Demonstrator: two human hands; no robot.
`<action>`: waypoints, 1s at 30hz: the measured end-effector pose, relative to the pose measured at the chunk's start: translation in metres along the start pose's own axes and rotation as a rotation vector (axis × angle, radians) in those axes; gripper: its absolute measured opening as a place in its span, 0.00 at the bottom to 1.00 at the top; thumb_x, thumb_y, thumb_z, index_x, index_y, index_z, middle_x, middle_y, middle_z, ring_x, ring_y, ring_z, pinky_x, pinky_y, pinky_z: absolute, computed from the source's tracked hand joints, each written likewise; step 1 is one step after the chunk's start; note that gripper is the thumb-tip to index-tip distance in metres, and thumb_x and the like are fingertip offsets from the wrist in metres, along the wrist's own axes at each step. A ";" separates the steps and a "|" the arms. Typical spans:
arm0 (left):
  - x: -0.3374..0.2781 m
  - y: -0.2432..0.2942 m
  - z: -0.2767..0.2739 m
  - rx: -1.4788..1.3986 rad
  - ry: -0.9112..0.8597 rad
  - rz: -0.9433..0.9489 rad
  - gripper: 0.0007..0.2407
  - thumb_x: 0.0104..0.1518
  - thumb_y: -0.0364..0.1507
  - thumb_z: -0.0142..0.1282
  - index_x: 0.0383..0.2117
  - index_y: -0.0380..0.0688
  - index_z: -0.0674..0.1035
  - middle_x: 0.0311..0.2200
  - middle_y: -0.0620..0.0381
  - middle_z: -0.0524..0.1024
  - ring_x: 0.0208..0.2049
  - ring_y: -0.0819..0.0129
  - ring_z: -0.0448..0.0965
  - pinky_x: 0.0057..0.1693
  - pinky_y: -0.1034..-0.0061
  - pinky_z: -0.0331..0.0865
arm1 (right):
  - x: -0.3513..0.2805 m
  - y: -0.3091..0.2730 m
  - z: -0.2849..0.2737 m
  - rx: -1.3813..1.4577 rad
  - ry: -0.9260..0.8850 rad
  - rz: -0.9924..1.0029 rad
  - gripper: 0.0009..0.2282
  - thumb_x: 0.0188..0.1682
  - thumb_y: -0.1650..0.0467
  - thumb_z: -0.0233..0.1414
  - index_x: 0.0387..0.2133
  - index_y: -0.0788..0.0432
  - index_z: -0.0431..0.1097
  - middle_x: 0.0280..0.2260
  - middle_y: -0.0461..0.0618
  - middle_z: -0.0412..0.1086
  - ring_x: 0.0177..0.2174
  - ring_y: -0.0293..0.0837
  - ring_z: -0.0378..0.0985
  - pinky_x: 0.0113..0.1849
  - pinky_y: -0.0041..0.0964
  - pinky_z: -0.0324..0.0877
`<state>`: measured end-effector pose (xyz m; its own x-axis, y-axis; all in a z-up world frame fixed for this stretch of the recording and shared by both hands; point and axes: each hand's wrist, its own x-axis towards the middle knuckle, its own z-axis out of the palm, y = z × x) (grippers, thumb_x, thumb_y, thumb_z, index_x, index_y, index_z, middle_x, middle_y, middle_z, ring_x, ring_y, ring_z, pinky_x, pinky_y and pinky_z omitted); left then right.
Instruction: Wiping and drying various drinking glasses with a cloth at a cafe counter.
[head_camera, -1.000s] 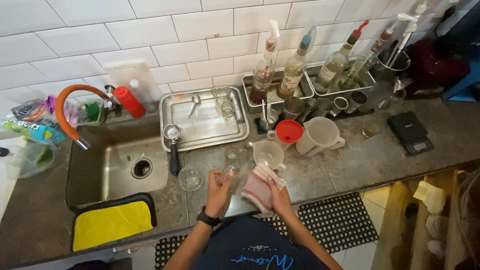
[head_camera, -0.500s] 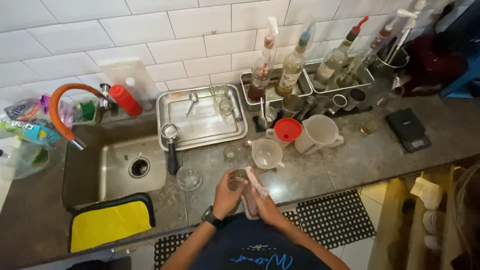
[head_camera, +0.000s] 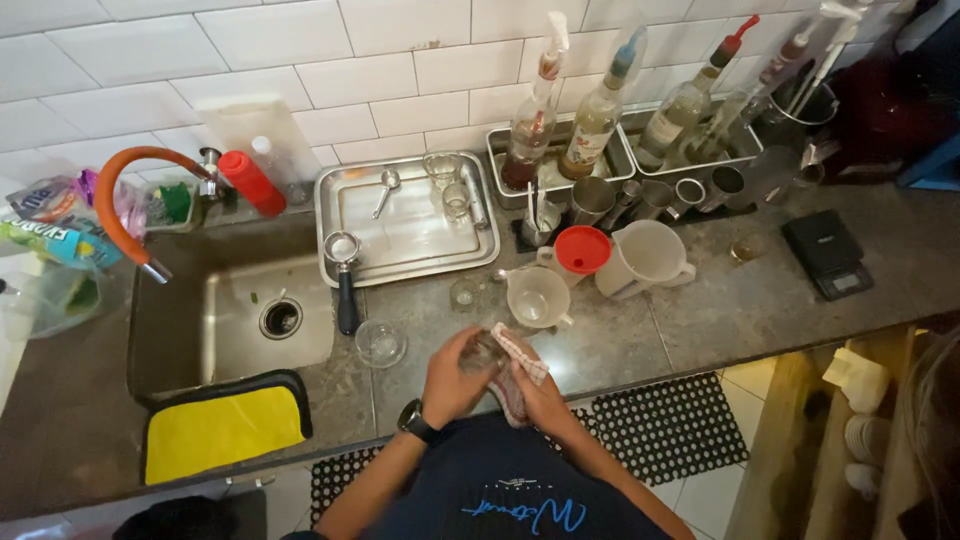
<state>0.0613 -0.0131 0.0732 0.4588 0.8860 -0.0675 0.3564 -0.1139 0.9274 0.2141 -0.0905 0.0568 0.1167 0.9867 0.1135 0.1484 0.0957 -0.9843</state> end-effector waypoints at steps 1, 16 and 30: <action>0.000 0.004 0.000 0.003 -0.003 0.002 0.26 0.50 0.31 0.68 0.56 0.39 0.75 0.49 0.37 0.78 0.52 0.38 0.79 0.57 0.49 0.73 | 0.001 0.001 -0.001 0.002 0.005 -0.001 0.24 0.60 0.62 0.38 0.63 0.68 0.61 0.65 0.67 0.57 0.65 0.62 0.54 0.63 0.58 0.45; 0.005 -0.012 0.007 0.007 -0.107 -0.023 0.25 0.41 0.34 0.72 0.48 0.45 0.76 0.42 0.43 0.82 0.47 0.43 0.82 0.52 0.53 0.74 | -0.002 0.006 -0.025 -0.032 -0.077 0.029 0.20 0.59 0.65 0.42 0.61 0.58 0.66 0.62 0.58 0.63 0.64 0.60 0.55 0.62 0.60 0.47; 0.008 -0.037 0.009 0.023 -0.038 0.154 0.19 0.55 0.28 0.58 0.53 0.42 0.72 0.40 0.50 0.81 0.37 0.62 0.82 0.43 0.71 0.76 | -0.006 0.000 -0.023 -0.004 -0.147 -0.032 0.21 0.53 0.73 0.45 0.61 0.58 0.61 0.65 0.57 0.59 0.61 0.52 0.66 0.60 0.47 0.62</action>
<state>0.0591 -0.0057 0.0348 0.5400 0.8395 0.0601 0.2979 -0.2574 0.9192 0.2363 -0.0992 0.0588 -0.0326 0.9918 0.1234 0.1535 0.1270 -0.9800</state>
